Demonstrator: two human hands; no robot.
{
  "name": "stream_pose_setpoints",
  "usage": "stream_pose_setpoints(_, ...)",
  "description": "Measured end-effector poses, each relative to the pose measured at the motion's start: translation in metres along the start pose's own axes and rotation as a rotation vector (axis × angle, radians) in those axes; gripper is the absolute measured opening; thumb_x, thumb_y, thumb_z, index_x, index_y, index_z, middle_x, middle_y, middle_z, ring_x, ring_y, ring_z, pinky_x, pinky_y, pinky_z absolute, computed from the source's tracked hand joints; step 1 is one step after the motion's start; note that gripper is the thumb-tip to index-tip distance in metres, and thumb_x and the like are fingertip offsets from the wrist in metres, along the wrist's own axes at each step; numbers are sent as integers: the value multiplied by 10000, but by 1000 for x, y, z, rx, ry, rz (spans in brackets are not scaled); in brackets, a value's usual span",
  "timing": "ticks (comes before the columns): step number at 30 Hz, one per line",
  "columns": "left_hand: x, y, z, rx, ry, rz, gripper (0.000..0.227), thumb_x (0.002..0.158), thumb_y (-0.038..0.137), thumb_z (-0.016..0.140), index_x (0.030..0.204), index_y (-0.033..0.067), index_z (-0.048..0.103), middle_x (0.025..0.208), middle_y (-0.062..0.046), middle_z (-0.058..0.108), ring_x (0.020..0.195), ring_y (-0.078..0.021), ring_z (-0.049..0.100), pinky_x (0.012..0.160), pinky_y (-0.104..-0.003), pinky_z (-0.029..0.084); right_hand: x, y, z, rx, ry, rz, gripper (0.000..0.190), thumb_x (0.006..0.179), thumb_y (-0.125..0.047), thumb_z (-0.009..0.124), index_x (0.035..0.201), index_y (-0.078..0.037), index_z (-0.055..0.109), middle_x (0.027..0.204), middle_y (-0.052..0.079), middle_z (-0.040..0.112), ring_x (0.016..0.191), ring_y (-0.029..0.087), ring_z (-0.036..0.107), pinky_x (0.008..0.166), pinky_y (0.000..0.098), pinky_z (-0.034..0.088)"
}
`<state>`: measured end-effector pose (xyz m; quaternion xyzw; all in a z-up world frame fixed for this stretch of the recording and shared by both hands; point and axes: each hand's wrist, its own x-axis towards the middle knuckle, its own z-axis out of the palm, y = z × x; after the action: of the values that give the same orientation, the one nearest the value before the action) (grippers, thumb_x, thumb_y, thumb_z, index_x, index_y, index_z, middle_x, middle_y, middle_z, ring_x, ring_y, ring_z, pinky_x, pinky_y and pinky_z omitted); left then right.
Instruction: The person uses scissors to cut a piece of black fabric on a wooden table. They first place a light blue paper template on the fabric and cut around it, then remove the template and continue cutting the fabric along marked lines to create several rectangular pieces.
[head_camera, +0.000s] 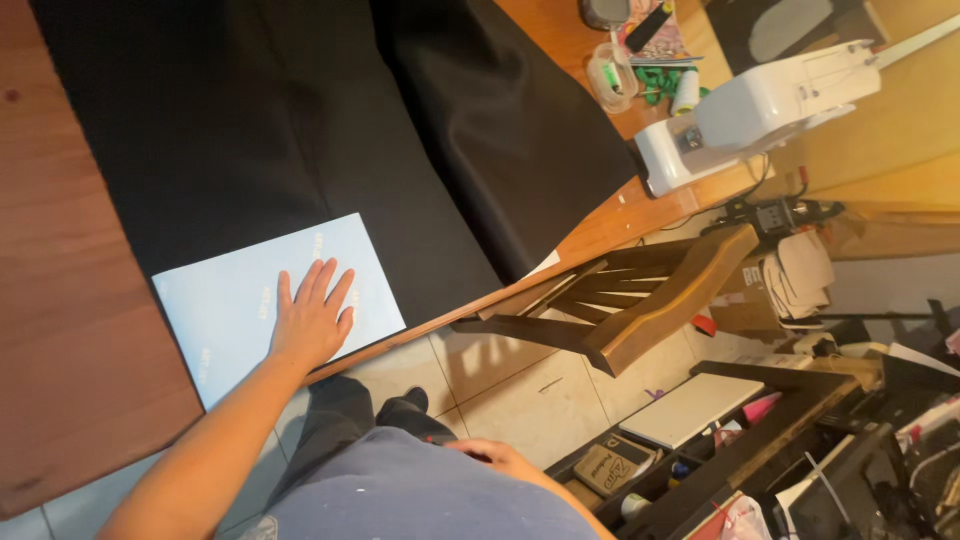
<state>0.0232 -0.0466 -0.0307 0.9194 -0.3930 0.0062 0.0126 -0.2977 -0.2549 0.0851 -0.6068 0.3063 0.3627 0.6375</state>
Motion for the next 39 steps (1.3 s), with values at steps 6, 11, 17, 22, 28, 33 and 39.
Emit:
stream_pose_setpoints(6, 1, 1, 4, 0, 1, -4, 650, 975, 494, 381, 1582, 262, 354, 1685, -39, 310, 1571, -226, 250, 1221, -633, 186, 29, 12, -22, -48, 162, -90, 278, 776, 105, 761, 938, -83, 634, 703, 9, 537, 556, 117, 570, 512, 261, 499)
stream_pose_setpoints(11, -1, 0, 3, 14, 21, 3, 646, 982, 489, 375, 1585, 257, 356, 1680, -40, 318, 1565, -227, 263, 1216, -630, 197, 8, 6, -6, -996, 194, -134, 249, 884, -408, 583, 994, -186, 561, 894, 132, 664, 828, 373, 637, 693, 467, 482)
stream_pose_setpoints(17, 0, 1, 2, 13, -17, -1, 650, 987, 502, 357, 1590, 257, 339, 1686, -41, 299, 1567, -233, 245, 1215, -631, 182, -22, -9, -27, -451, -143, -145, 193, 1023, -222, 492, 902, -104, 583, 857, 19, 660, 798, 121, 615, 723, 284, 485)
stream_pose_setpoints(22, 0, 1, -2, 38, -34, 16, 662, 1006, 518, 316, 1604, 235, 307, 1712, 34, 239, 1577, -253, 211, 1201, -643, 201, -2, 2, -27, -247, -171, 105, 90, 843, -57, 661, 820, -126, 714, 711, -51, 691, 651, 16, 618, 580, 202, 501)
stream_pose_setpoints(28, -3, 0, -1, 42, 33, 63, 663, 998, 548, 349, 1607, 286, 332, 1681, 74, 312, 1557, -289, 256, 1155, -696, 245, 47, 2, -21, 95, 96, -257, 240, 839, 13, 642, 702, -130, 506, 718, 131, 763, 566, 114, 691, 371, 199, 373)
stream_pose_setpoints(33, 3, 1, -10, -24, -228, -6, 615, 1034, 598, 237, 1623, 426, 198, 1732, 112, 148, 1597, -262, 107, 1227, -673, 110, 88, 15, -12, 286, 248, -139, 405, 865, -322, 878, 727, -20, 647, 591, 191, 667, 474, 250, 707, 284, 190, 387)
stream_pose_setpoints(39, 5, 1, -20, -33, -284, -12, 609, 1046, 592, 228, 1629, 422, 183, 1735, 99, 133, 1599, -266, 83, 1230, -659, 77, 105, 30, -16, 397, 143, -164, 396, 948, -331, 771, 807, 19, 650, 578, 218, 626, 456, 292, 688, 284, 196, 353)
